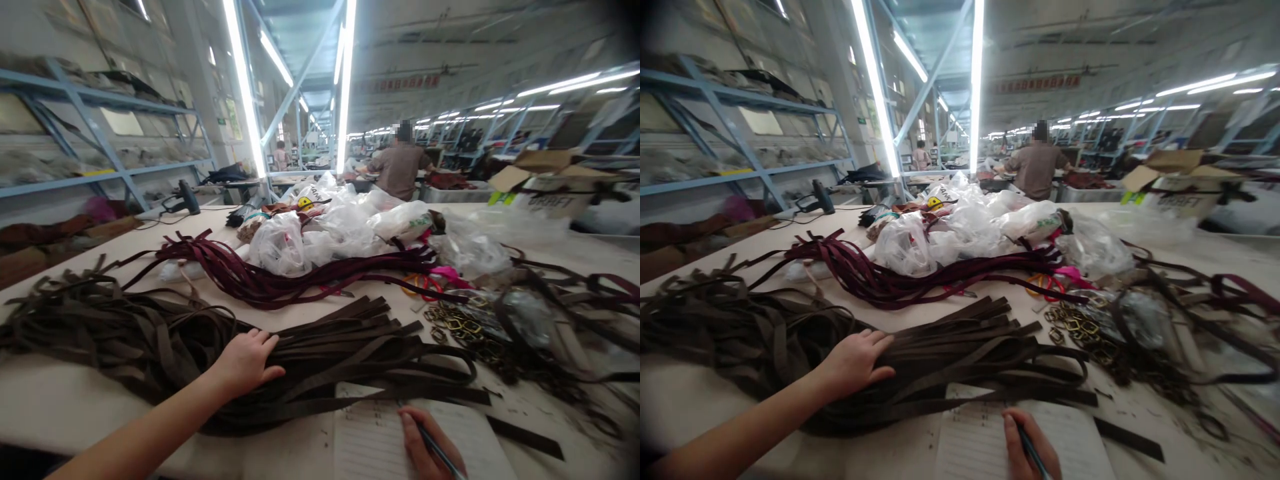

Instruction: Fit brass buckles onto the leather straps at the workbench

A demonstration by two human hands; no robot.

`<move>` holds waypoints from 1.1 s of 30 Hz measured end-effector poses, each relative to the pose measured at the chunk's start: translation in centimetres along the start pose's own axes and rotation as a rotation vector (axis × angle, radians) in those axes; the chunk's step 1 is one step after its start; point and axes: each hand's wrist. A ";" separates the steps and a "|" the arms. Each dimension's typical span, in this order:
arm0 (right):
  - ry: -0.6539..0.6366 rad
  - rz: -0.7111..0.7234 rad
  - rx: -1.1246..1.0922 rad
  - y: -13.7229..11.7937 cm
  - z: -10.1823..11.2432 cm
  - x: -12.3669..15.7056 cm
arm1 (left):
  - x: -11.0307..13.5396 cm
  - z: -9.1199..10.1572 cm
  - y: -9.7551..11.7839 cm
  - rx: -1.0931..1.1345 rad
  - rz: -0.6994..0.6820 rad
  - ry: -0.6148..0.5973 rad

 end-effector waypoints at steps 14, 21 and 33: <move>-0.012 0.031 -0.160 -0.9 0.3 0.5 | 1.0 -5.7 1.8 -0.117 -0.032 0.161; 0.016 -0.036 -0.295 -0.2 -0.1 0.3 | -1.5 -4.1 4.5 -0.064 0.068 0.255; -0.005 0.056 -0.100 0.1 0.6 0.4 | 2.1 -4.9 22.0 0.343 -0.343 0.232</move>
Point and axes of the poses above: each hand's wrist, its own x-axis away from the middle knuckle, its own z-axis out of the back of the hand, y = z × x, and after that the axes turned 7 degrees about y, right-handed
